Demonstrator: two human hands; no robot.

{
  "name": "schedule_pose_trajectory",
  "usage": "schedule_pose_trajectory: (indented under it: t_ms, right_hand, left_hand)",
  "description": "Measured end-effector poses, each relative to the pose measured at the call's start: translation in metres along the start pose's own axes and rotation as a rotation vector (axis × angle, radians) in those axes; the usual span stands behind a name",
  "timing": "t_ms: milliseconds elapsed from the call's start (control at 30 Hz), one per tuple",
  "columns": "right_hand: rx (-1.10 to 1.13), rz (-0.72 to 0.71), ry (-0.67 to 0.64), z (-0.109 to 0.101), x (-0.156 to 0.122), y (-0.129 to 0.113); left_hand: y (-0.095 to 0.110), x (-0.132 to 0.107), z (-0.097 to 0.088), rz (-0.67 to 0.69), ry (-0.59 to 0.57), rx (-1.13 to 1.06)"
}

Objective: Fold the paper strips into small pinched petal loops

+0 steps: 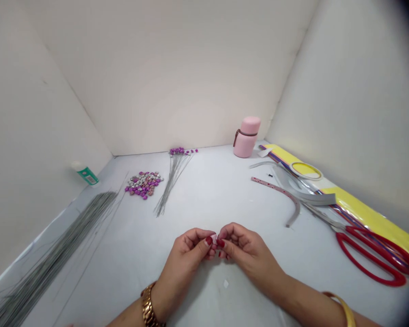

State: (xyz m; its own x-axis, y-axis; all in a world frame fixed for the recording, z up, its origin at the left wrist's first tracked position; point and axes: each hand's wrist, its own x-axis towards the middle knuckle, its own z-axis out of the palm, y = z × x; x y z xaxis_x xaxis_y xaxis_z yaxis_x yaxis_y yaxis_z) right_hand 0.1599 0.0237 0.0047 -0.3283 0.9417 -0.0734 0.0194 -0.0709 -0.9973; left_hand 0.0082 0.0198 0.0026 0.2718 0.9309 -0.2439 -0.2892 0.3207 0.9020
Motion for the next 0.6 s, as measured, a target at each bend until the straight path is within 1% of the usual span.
schedule_pose_trajectory:
  t_ms: [100,200,433,600]
  right_hand:
    - [0.086,0.059,0.020,0.0016,0.0017,-0.0022]
    - [0.132,0.085,0.025,0.0026,0.0031,-0.0044]
    - [0.103,0.072,0.058,0.0028,0.0026,-0.0025]
    - [0.203,0.092,0.020,0.0012,0.0031,0.0001]
  left_hand:
    - [0.0001,0.0001,-0.0004,0.015,-0.011,0.004]
    - [-0.0012,-0.0002,-0.0011,0.026,-0.021,0.031]
    - [-0.0031,-0.0010,-0.0009,0.036,0.005,0.102]
    - [0.0022,-0.0014,0.0008,-0.001,-0.016,0.046]
